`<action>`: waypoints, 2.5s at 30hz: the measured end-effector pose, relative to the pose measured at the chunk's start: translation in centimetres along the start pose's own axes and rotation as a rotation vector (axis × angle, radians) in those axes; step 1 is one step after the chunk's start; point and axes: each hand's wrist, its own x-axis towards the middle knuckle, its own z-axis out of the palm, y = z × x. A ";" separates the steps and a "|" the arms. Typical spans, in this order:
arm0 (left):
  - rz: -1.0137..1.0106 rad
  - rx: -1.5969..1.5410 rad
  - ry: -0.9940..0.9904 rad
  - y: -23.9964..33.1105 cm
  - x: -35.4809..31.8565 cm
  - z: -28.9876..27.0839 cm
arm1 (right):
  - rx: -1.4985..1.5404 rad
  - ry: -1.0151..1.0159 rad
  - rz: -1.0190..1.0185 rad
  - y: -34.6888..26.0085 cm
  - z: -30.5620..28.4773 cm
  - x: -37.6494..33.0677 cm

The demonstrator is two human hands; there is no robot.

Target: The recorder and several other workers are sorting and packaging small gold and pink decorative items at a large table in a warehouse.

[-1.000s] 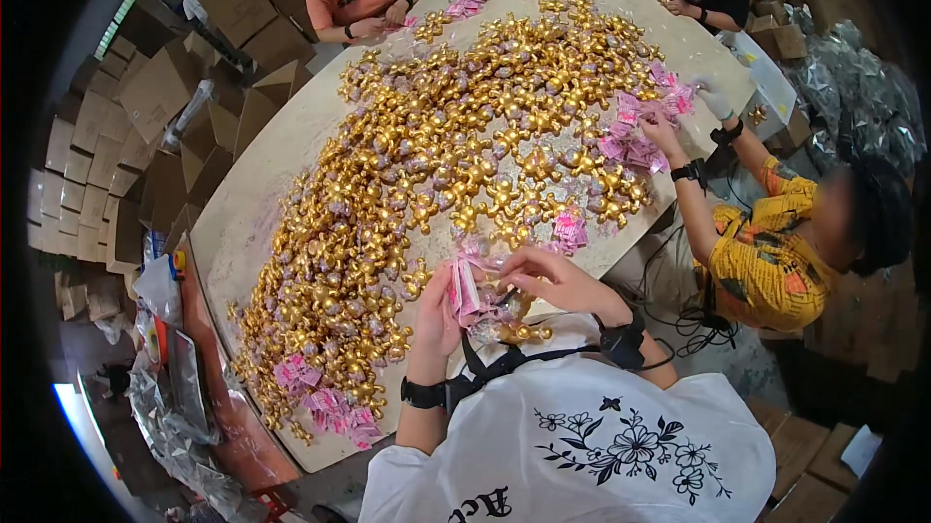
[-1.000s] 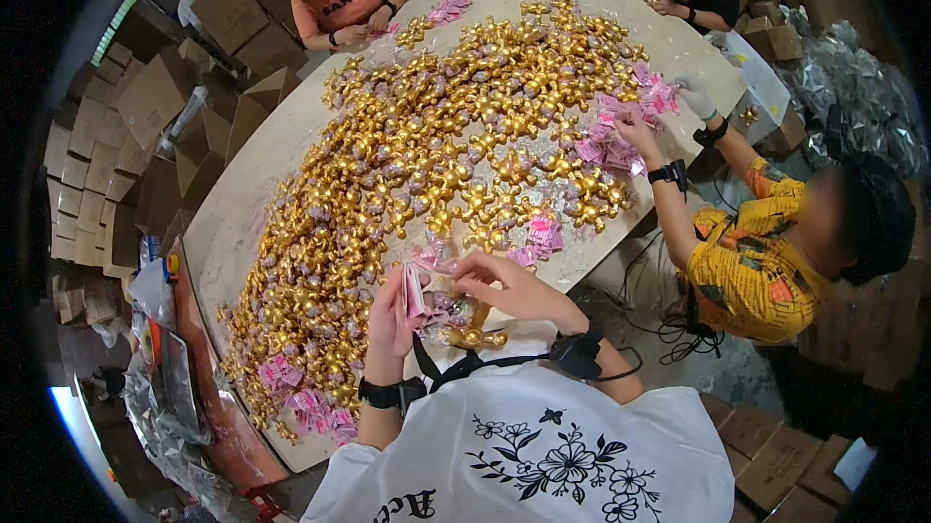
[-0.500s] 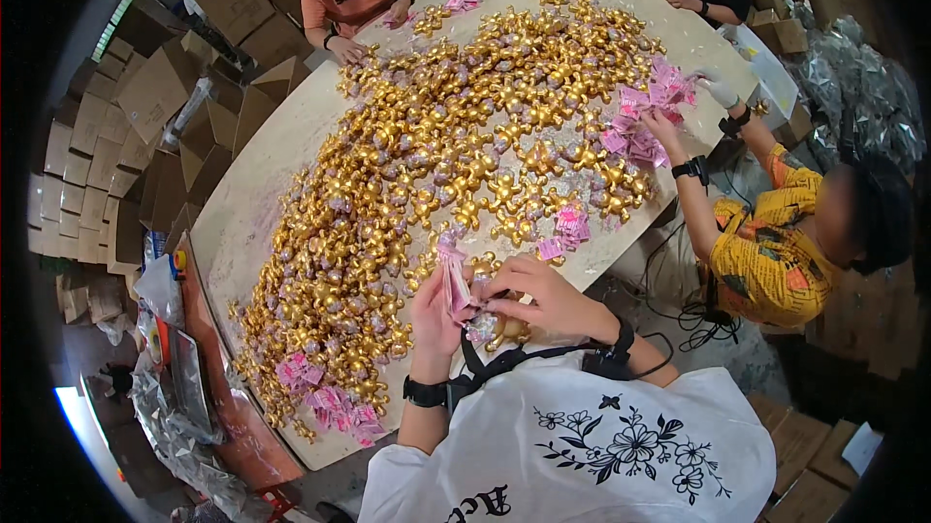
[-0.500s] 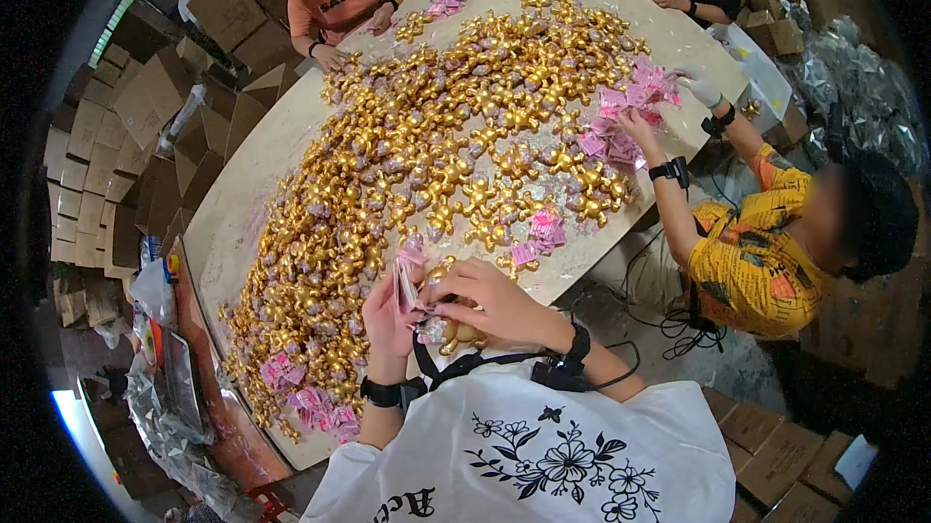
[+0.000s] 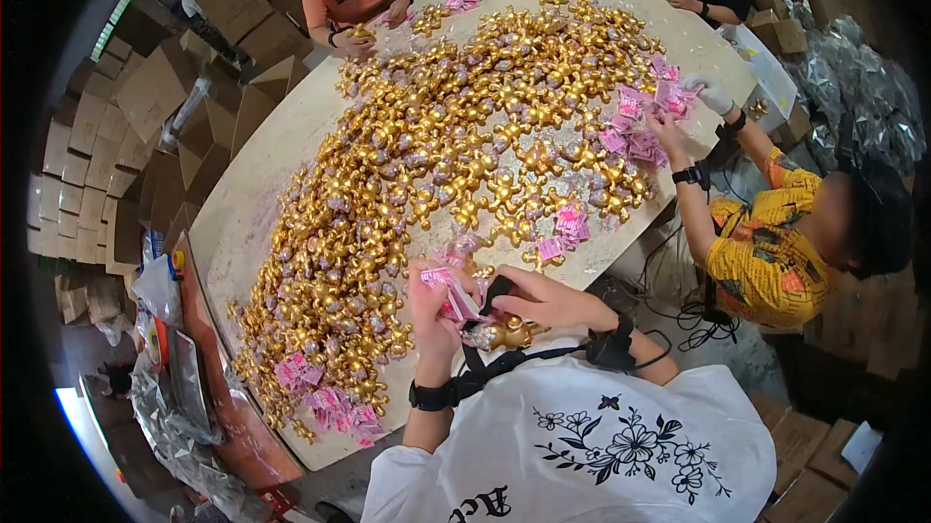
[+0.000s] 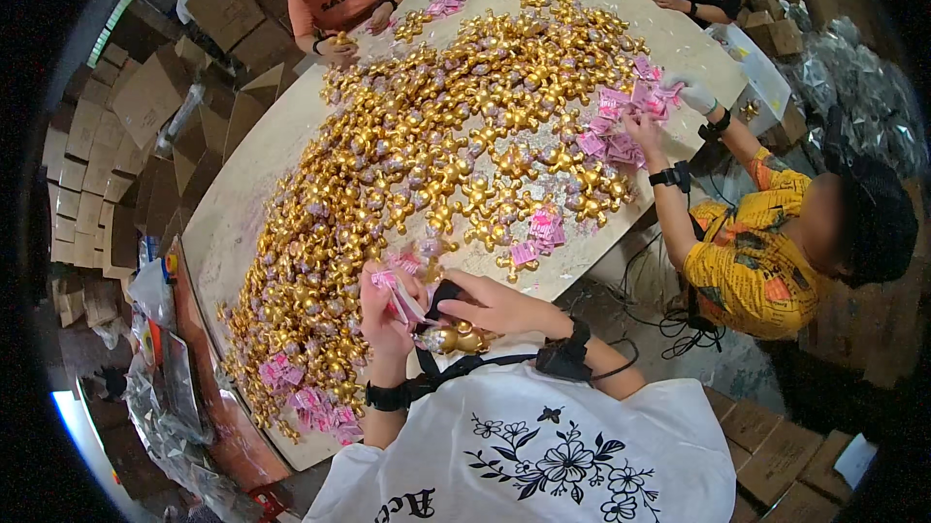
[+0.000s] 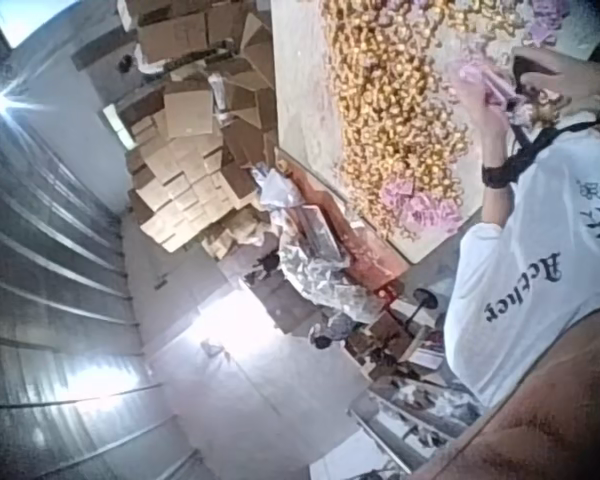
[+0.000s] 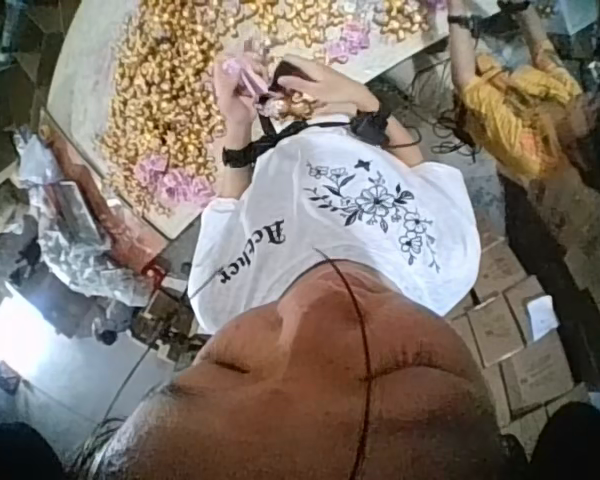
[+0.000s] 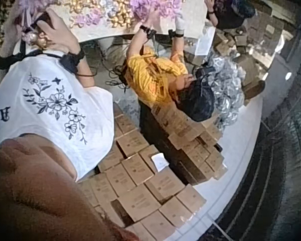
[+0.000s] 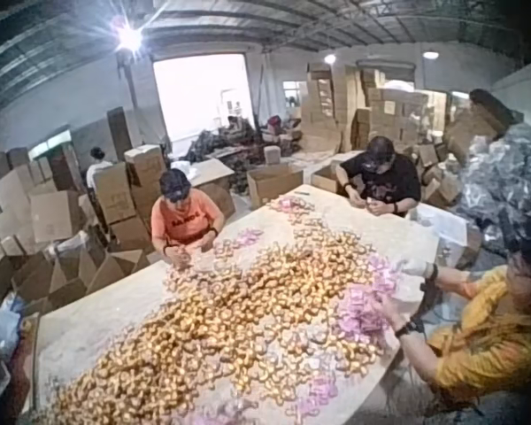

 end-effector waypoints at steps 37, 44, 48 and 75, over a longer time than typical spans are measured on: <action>0.450 1.315 -0.244 -1.1 1.2 1.5 | 0.521 -0.099 -0.012 5.8 -0.4 0.8; 0.430 1.159 0.036 -2.1 1.2 2.3 | 0.547 0.184 -0.058 4.5 -0.6 1.0; 0.308 1.071 0.170 -2.1 1.2 3.1 | 0.530 0.243 -0.016 3.2 -1.4 0.9; -1.226 1.653 0.919 -6.5 -6.5 -17.9 | 0.707 -0.051 -0.429 -0.6 -8.6 0.9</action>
